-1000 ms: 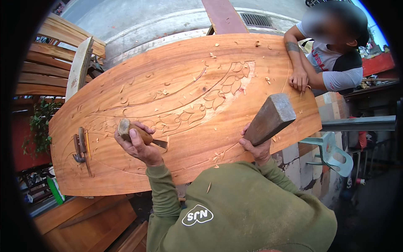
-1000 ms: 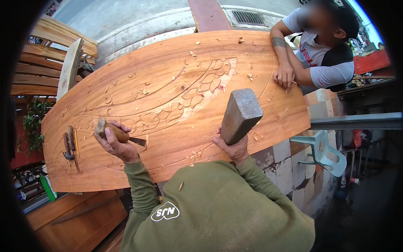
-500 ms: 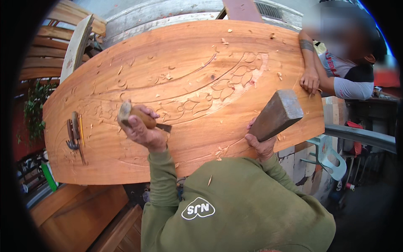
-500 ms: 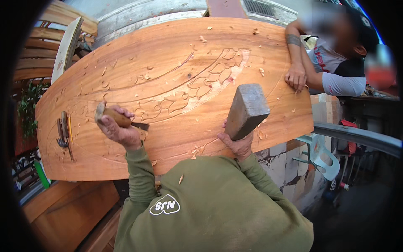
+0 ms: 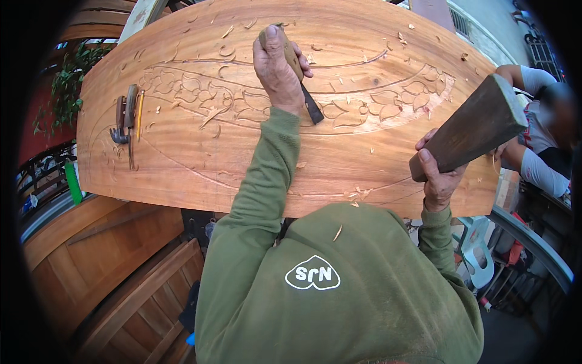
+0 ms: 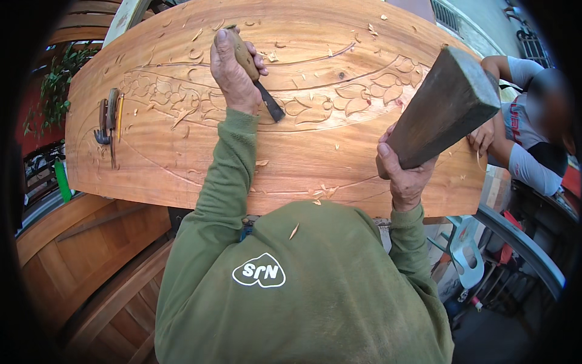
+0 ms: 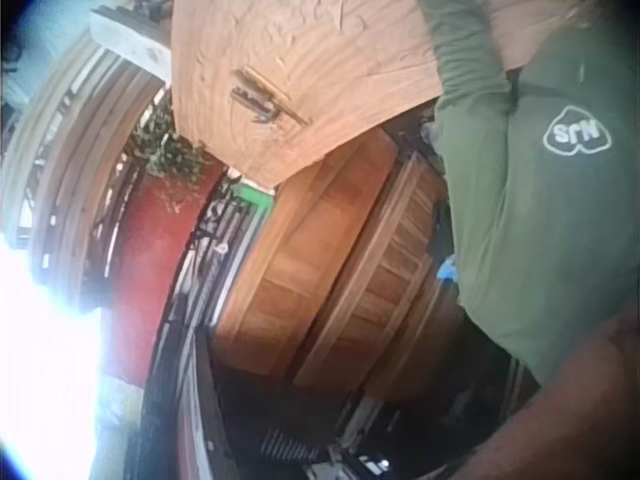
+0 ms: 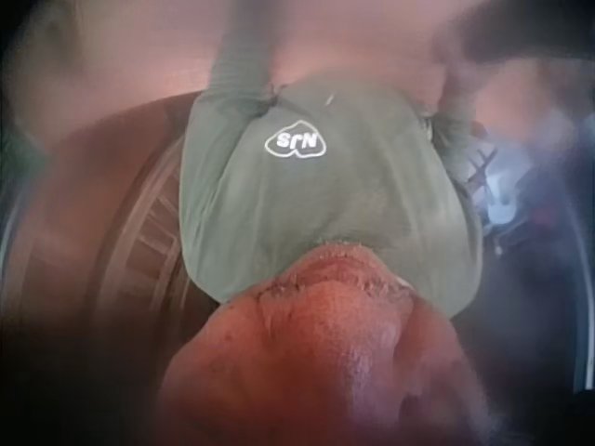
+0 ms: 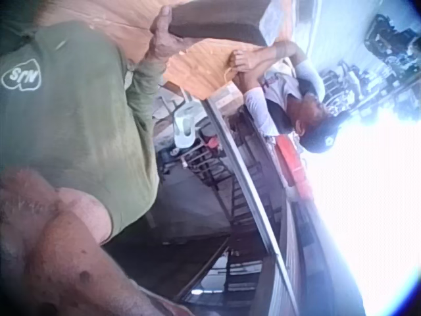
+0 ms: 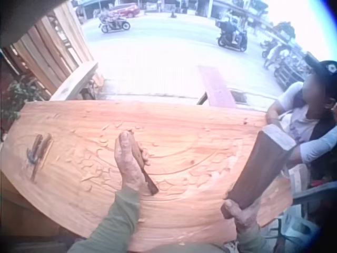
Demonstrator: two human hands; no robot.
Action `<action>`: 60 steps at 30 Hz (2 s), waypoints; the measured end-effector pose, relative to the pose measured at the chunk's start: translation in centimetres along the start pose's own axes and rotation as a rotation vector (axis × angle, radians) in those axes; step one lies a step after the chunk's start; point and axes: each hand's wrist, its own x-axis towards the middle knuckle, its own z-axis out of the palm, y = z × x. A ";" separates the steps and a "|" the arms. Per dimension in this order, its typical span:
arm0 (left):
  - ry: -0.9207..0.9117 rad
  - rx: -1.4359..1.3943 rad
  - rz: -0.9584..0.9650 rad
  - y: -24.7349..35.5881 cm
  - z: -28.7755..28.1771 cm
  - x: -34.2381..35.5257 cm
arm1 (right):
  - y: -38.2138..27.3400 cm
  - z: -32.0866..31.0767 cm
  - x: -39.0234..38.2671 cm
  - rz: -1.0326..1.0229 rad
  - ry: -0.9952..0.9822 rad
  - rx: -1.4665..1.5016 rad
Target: The person carves decorative patterns into a large wooden board using a chisel and a wooden mallet.
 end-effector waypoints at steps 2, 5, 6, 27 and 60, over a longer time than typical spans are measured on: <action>0.056 0.019 0.006 -0.2 0.2 -0.1 | -0.6 0.5 1.3 -0.111 -0.012 0.031; 0.170 0.004 0.044 -0.6 -0.7 -0.1 | -1.3 0.9 2.5 -0.133 -0.040 0.051; 0.224 -0.027 0.077 -0.6 -1.0 -0.3 | -1.5 1.1 2.9 -0.127 -0.043 0.049; 0.163 0.018 0.049 -1.5 0.3 0.5 | -8.7 16.7 19.9 -0.256 -0.458 0.016; 0.481 -0.201 0.110 -1.4 -0.7 -3.2 | -11.2 28.8 25.5 -0.658 -1.274 -0.818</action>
